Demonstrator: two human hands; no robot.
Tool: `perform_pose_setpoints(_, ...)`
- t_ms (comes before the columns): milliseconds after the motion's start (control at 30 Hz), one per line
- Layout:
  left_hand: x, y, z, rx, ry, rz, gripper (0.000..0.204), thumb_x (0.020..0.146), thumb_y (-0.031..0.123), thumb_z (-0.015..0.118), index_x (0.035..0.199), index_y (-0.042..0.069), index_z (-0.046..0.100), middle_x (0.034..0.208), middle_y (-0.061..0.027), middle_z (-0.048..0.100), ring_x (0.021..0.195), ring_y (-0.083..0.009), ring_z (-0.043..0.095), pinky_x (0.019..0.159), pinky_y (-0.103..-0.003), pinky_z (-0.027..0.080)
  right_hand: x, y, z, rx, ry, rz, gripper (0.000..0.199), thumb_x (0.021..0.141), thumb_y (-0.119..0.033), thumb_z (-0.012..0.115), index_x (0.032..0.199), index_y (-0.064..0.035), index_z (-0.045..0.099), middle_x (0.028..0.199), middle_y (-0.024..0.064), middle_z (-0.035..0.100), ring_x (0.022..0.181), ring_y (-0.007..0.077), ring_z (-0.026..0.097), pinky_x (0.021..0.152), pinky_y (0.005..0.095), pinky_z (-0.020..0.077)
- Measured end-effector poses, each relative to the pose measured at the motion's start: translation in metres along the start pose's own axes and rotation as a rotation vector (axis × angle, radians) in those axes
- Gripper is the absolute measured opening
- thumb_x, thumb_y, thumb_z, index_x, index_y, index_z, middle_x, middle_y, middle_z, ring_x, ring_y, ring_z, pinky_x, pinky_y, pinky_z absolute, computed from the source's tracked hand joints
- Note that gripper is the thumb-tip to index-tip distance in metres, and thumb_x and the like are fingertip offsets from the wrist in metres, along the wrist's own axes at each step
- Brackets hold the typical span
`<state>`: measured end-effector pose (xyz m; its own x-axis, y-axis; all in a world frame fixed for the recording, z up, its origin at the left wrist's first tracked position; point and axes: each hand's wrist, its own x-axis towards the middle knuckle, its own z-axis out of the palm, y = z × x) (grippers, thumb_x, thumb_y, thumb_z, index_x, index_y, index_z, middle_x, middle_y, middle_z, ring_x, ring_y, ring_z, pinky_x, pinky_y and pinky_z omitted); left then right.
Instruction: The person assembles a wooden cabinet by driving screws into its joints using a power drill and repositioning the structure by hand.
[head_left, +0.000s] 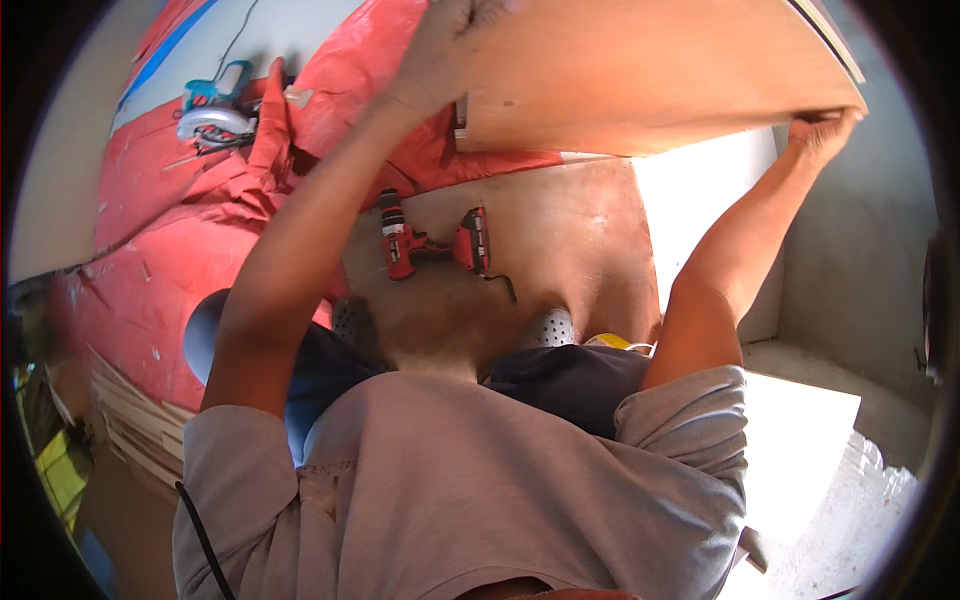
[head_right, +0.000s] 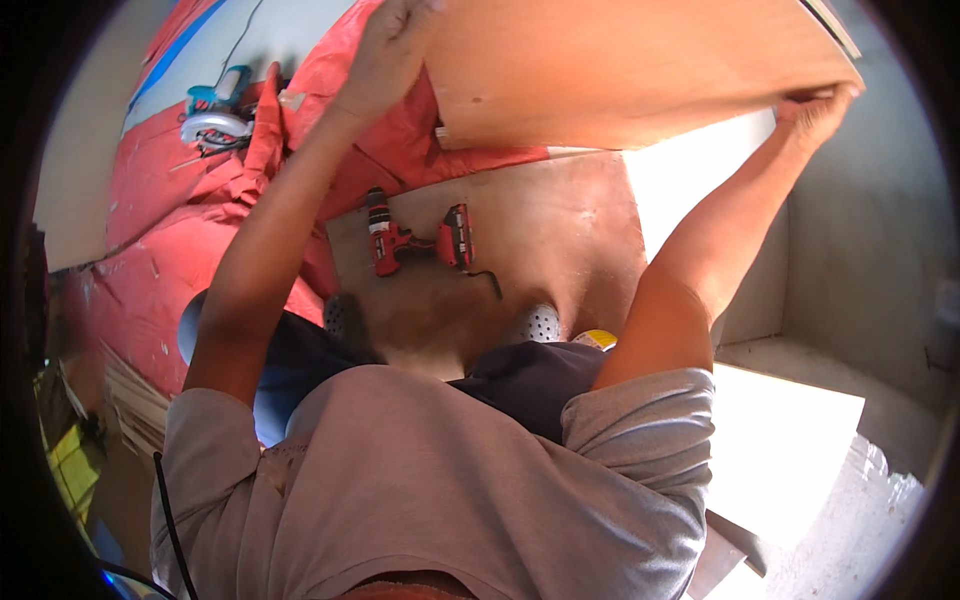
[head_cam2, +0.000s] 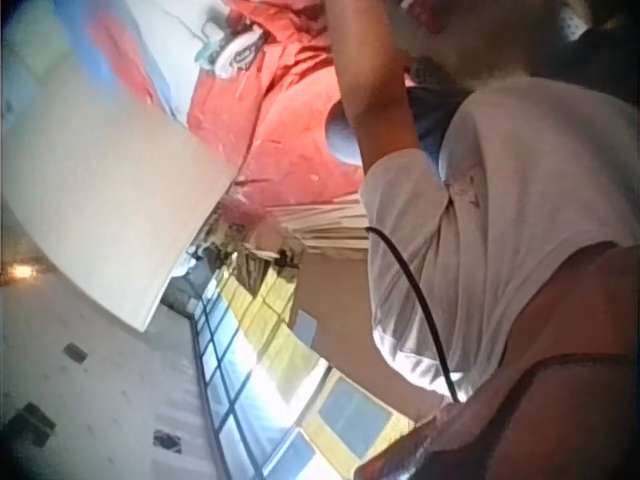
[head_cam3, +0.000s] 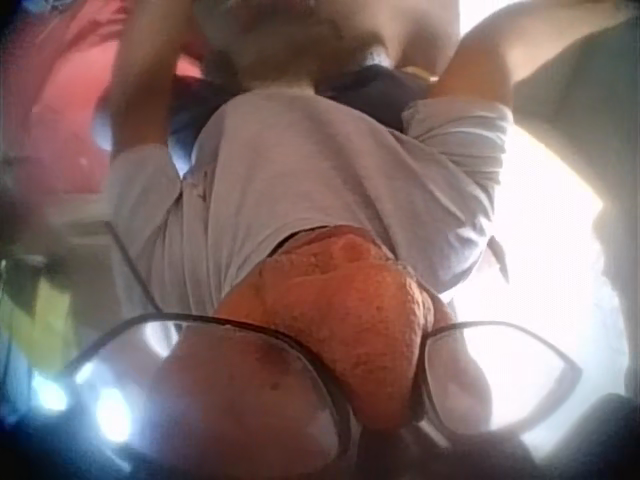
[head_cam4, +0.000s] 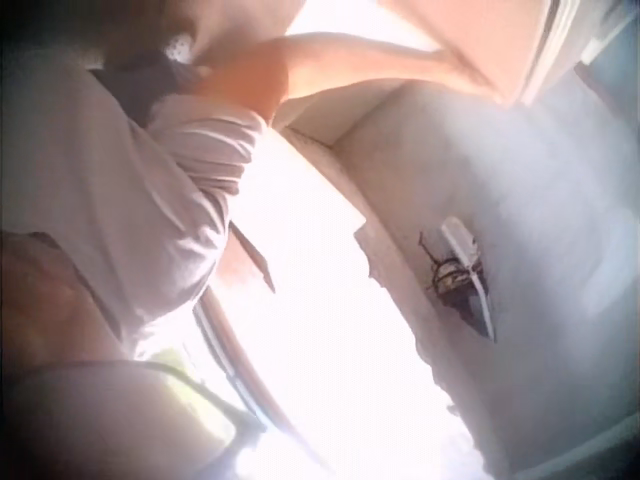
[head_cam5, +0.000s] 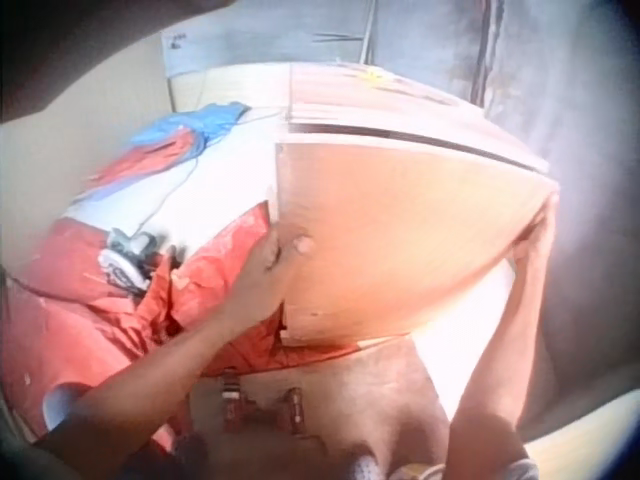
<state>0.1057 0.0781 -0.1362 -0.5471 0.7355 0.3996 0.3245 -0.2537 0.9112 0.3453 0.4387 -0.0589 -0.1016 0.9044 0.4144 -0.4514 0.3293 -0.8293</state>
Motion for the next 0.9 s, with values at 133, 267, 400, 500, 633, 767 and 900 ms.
perform_pose_setpoints(133,-0.011,0.018,0.002,0.033,0.057,0.166,0.042,0.105,0.039,0.055,0.120,0.000,0.056,0.105,-0.0023,0.057,0.099,-0.0114,0.052,0.089,-0.028,0.044,0.005,-0.023,-0.004,0.074,-0.055,-0.047,0.061,0.092,-0.059,0.059,0.127,-0.0086,0.061,0.127,0.0112,0.064,0.121,0.0301,0.058,0.099,0.0517,0.0468)
perform_pose_setpoints(267,0.013,0.075,0.002,0.071,0.177,0.216,0.047,0.105,0.044,0.053,0.119,-0.001,0.056,0.105,-0.0017,0.056,0.097,-0.0103,0.052,0.084,-0.025,0.045,0.028,-0.061,0.008,-0.067,-0.032,-0.069,0.065,0.093,-0.058,0.058,0.132,-0.0057,0.056,0.137,0.0141,0.058,0.126,0.0343,0.054,0.101,0.0542,0.0456)
perform_pose_setpoints(400,0.025,0.044,-0.015,-0.004,0.118,0.173,0.053,0.104,0.047,0.053,0.125,-0.001,0.054,0.107,-0.0026,0.057,0.096,-0.0109,0.053,0.080,-0.025,0.045,0.018,-0.070,0.037,-0.178,0.052,-0.095,0.074,0.095,-0.056,0.058,0.142,0.0001,0.047,0.143,0.0208,0.050,0.129,0.0382,0.050,0.102,0.0564,0.0429)
perform_pose_setpoints(500,0.012,0.015,-0.013,0.156,0.207,0.224,0.034,0.104,0.023,0.057,0.129,0.000,0.054,0.118,-0.0060,0.063,0.107,-0.0158,0.057,0.096,-0.031,0.046,0.019,-0.014,0.017,-0.012,-0.024,-0.032,0.073,0.096,-0.050,0.063,0.144,0.0028,0.046,0.149,0.0160,0.047,0.138,0.0317,0.042,0.112,0.0475,0.0347)
perform_pose_setpoints(633,0.001,0.012,-0.015,-0.113,0.077,0.117,0.046,0.108,0.020,0.046,0.146,-0.005,0.040,0.144,-0.0090,0.050,0.134,-0.0180,0.044,0.114,-0.032,0.032,0.016,-0.013,0.010,0.115,-0.001,0.147,0.057,0.099,-0.047,0.060,0.134,-0.0022,0.057,0.136,0.0093,0.061,0.128,0.0242,0.056,0.108,0.0397,0.0438)
perform_pose_setpoints(767,-0.011,-0.002,-0.026,-0.074,0.121,0.059,0.034,0.104,0.025,0.056,0.123,-0.003,0.052,0.115,-0.0072,0.062,0.106,-0.0127,0.055,0.094,-0.030,0.046,0.024,-0.005,-0.015,-0.028,-0.027,0.200,0.040,0.095,-0.060,0.061,0.089,-0.0204,0.062,0.078,-0.0079,0.054,0.070,0.0084,0.048,0.065,0.0288,0.0380)
perform_pose_setpoints(900,-0.002,0.016,-0.038,-0.222,0.059,0.030,0.034,0.103,0.025,0.059,0.122,-0.002,0.049,0.111,-0.0061,0.062,0.102,-0.0099,0.056,0.090,-0.029,0.047,0.034,-0.013,-0.015,0.013,0.015,0.164,0.045,0.096,-0.063,0.056,0.091,-0.0190,0.062,0.079,-0.0044,0.055,0.073,0.0125,0.049,0.069,0.0328,0.0399)
